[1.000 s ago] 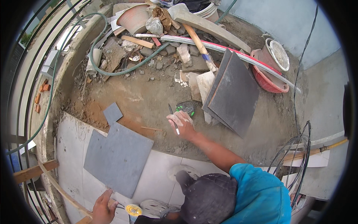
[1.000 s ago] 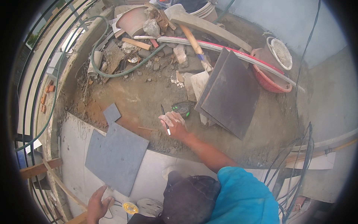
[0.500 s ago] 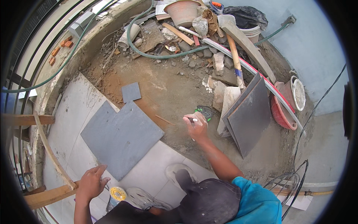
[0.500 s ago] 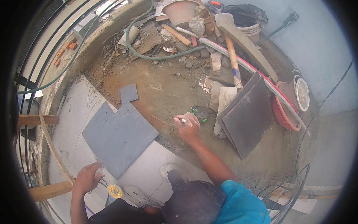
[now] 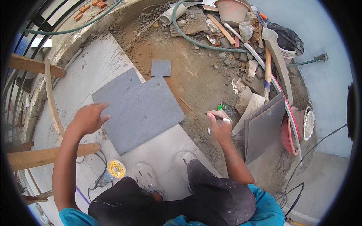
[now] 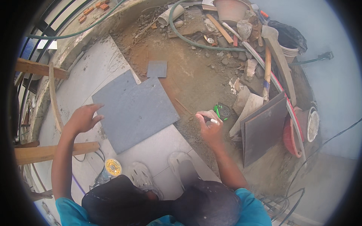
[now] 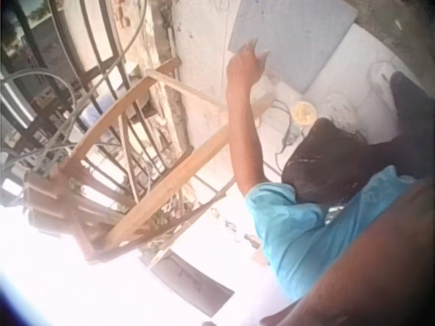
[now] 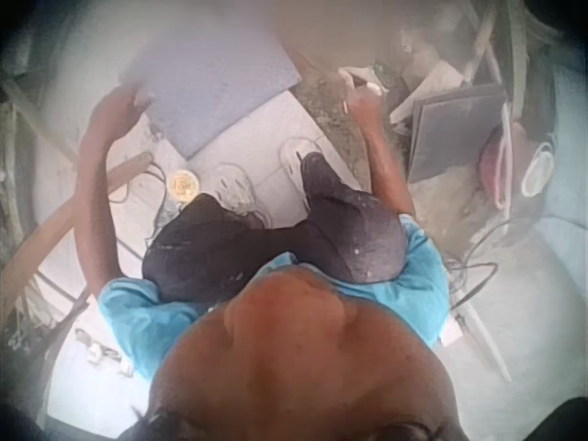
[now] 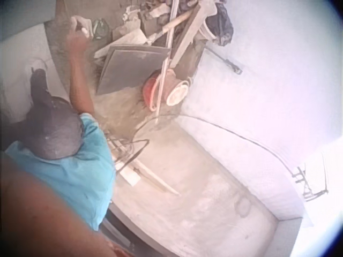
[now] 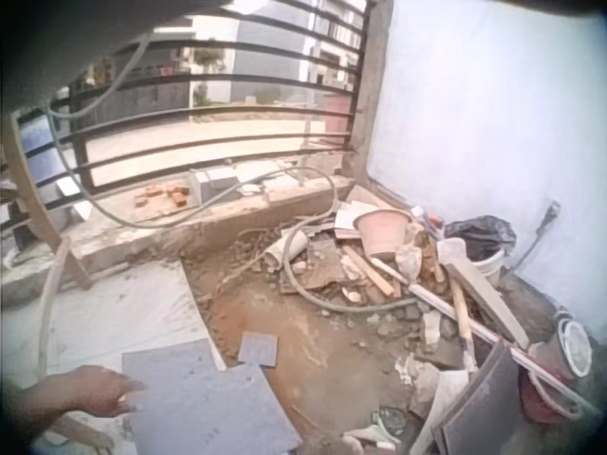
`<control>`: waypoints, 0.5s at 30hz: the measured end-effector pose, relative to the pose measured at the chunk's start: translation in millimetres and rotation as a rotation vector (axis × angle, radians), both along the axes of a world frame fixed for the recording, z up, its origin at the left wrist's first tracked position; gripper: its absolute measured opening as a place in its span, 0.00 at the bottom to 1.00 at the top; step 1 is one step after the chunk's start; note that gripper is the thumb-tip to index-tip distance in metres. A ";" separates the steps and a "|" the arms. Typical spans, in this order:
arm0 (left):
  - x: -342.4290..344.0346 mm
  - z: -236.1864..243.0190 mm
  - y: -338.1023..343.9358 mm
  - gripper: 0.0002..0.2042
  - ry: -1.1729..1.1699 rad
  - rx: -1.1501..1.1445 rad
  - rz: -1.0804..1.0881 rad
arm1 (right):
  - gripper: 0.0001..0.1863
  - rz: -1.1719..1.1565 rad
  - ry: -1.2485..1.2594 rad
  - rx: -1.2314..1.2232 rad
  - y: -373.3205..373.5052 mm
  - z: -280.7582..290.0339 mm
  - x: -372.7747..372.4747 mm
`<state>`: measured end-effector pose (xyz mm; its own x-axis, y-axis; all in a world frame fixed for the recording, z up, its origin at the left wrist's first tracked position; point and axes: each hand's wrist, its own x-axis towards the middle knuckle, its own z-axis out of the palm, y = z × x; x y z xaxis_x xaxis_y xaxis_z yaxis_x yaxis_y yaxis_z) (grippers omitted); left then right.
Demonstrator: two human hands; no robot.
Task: The person measures and marks a gray tile with a tape measure and marker, then uses an angle grinder to cut the tile along the marked line. The person handles the tile and tools on a tiled floor in a construction area.
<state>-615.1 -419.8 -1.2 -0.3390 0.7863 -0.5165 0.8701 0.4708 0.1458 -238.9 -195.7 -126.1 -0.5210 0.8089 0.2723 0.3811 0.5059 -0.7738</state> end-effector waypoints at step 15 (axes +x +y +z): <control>-153.0 -178.3 78.4 0.32 0.007 0.045 0.207 | 0.07 0.120 -0.238 -0.281 -27.8 106.1 -67.0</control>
<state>-768.0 -341.5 -179.6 -0.4990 0.7219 -0.4794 0.7565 0.6327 0.1653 -305.8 -223.4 -20.0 -0.6385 0.7642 -0.0912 0.5179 0.3390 -0.7854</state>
